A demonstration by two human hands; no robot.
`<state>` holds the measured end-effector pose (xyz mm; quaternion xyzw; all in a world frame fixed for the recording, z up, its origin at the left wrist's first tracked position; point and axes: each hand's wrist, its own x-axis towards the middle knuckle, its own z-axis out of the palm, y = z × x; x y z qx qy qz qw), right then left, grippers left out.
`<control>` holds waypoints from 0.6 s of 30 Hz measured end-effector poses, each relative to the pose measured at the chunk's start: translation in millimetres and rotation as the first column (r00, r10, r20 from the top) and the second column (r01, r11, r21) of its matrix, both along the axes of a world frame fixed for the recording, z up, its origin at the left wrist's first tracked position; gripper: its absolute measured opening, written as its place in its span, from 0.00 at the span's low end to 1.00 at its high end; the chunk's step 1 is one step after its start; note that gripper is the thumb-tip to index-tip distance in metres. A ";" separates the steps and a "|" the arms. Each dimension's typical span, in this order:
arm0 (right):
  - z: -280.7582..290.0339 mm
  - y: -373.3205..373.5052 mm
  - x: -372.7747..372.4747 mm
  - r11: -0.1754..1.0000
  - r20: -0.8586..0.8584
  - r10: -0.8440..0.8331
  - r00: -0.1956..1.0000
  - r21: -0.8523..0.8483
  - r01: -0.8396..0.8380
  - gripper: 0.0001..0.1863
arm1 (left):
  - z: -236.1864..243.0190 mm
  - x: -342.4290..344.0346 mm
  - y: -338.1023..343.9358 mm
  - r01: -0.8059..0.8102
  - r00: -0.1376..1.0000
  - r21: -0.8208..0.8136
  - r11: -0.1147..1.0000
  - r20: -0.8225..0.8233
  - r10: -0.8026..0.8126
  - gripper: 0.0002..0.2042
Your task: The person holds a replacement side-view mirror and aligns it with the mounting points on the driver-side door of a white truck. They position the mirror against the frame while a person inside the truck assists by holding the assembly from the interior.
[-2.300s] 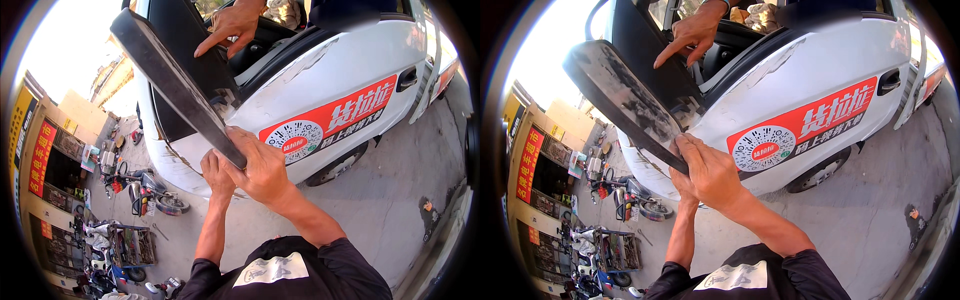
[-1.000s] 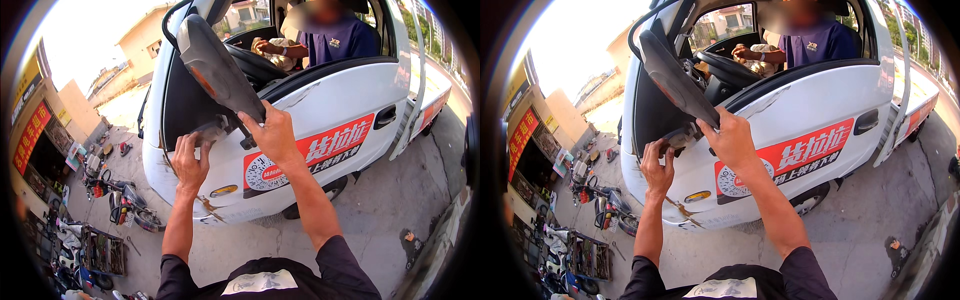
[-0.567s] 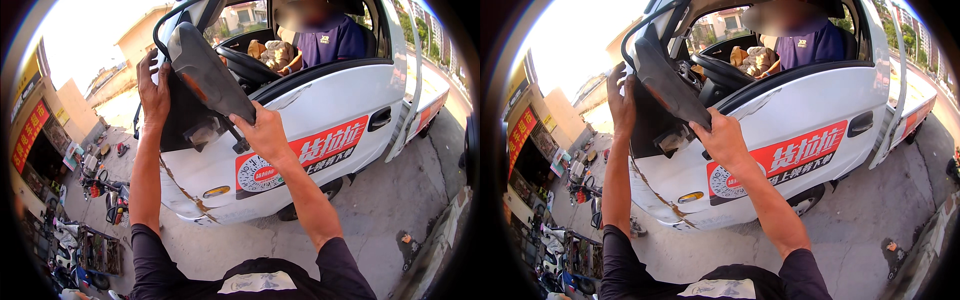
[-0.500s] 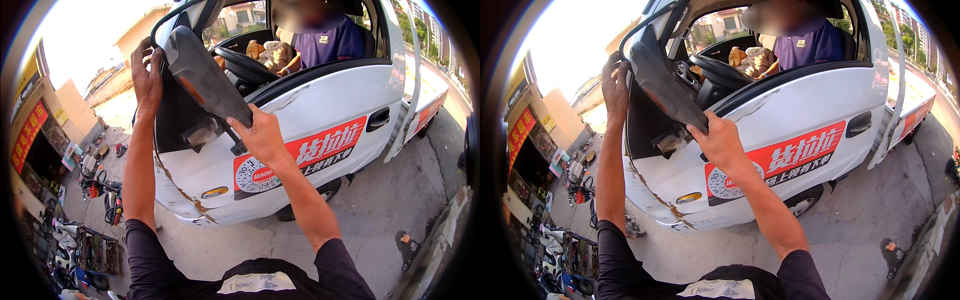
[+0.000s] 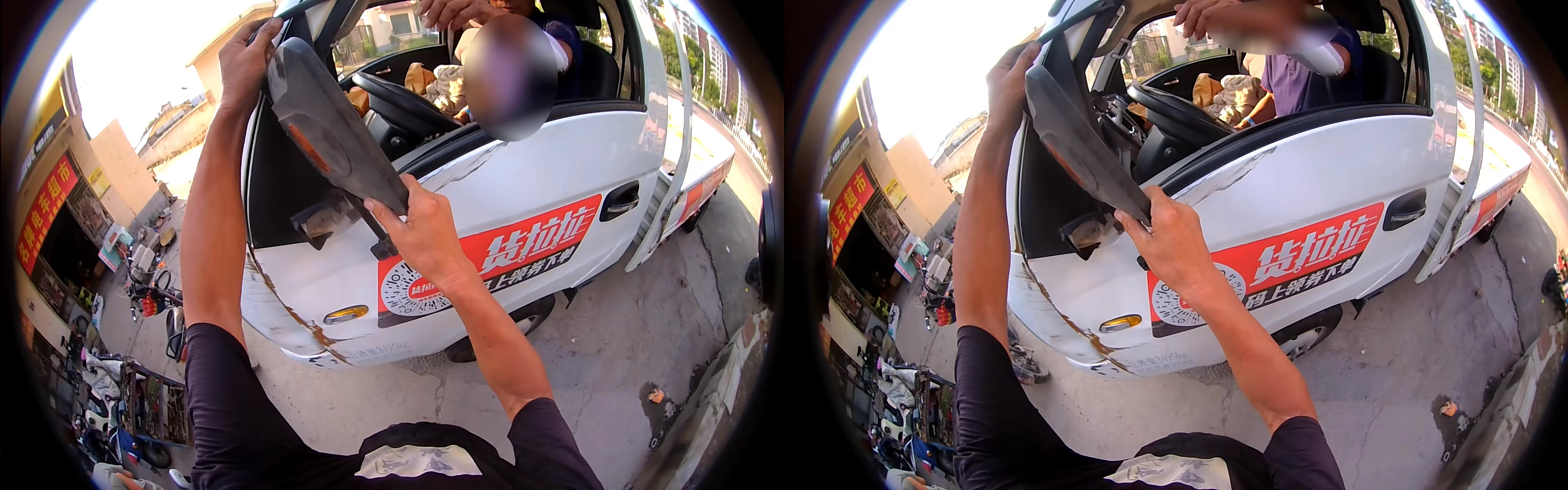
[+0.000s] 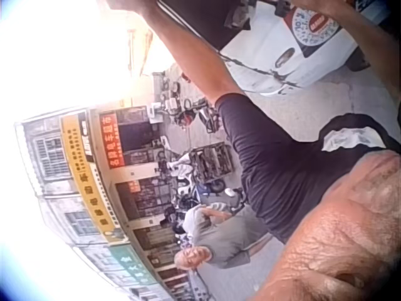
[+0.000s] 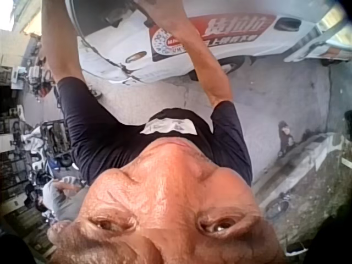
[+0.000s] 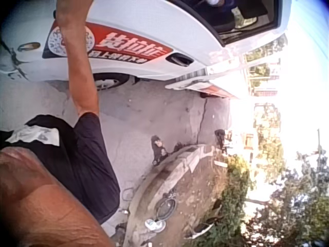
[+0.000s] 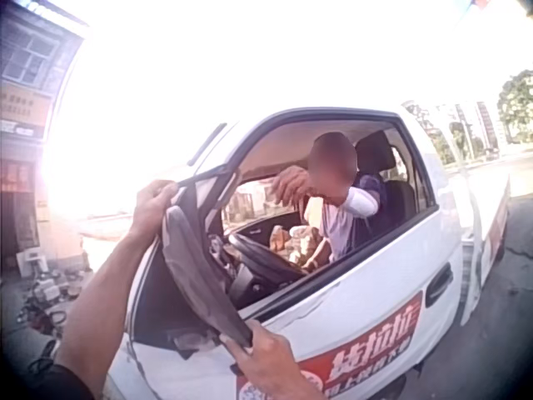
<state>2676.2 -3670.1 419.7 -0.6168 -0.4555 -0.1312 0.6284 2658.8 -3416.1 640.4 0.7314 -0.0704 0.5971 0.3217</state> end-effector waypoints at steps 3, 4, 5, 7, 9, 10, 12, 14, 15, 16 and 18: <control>-3.3 3.0 2.3 1.000 -0.020 0.005 1.000 0.025 -0.004 0.15 | 1.4 -2.4 -2.4 0.080 0.996 -0.089 0.993 -0.040 -0.083 0.13; -3.5 4.0 2.4 0.999 -0.047 0.009 0.999 0.036 -0.008 0.16 | 0.7 -4.2 -0.9 0.078 0.996 -0.090 0.993 -0.038 -0.081 0.13; -3.9 4.6 1.7 0.999 -0.045 0.011 0.999 0.035 -0.010 0.16 | -0.2 -6.1 0.8 0.106 0.993 -0.089 0.990 -0.035 -0.110 0.13; -3.5 5.1 0.1 1.000 -0.049 -0.001 0.999 0.008 0.002 0.17 | -1.6 -9.3 3.9 0.133 0.990 -0.087 0.987 -0.025 -0.136 0.12; -3.1 5.0 -0.5 1.000 -0.059 -0.001 0.998 -0.008 0.000 0.15 | -5.6 -10.0 7.6 0.220 0.975 -0.113 0.969 0.030 -0.218 0.12; -3.3 5.3 -0.5 1.000 -0.074 -0.002 0.997 -0.024 0.001 0.14 | -6.3 -9.2 8.9 0.219 0.976 -0.113 0.969 0.033 -0.216 0.12; -6.3 6.6 0.6 1.000 -0.073 0.010 0.997 0.003 -0.010 0.14 | -8.7 -6.9 7.9 0.241 0.970 -0.129 0.962 0.072 -0.233 0.13; -10.9 10.2 2.8 1.000 -0.072 0.021 0.997 0.025 -0.019 0.15 | -7.2 -5.0 3.4 0.229 0.973 -0.130 0.965 0.061 -0.223 0.13; -14.4 13.8 2.9 0.995 -0.030 0.021 0.999 0.096 -0.018 0.15 | -7.0 -6.7 2.8 0.213 0.977 -0.127 0.969 0.046 -0.209 0.12; -15.5 15.8 1.7 0.986 0.012 0.019 1.000 0.166 -0.020 0.15 | -4.5 -6.1 13.2 0.218 0.976 -0.099 0.971 0.000 -0.219 0.14; -12.3 12.3 -3.4 0.992 -0.034 0.036 0.999 0.125 -0.032 0.15 | -2.4 -1.9 17.8 0.217 0.976 -0.119 0.969 0.014 -0.217 0.14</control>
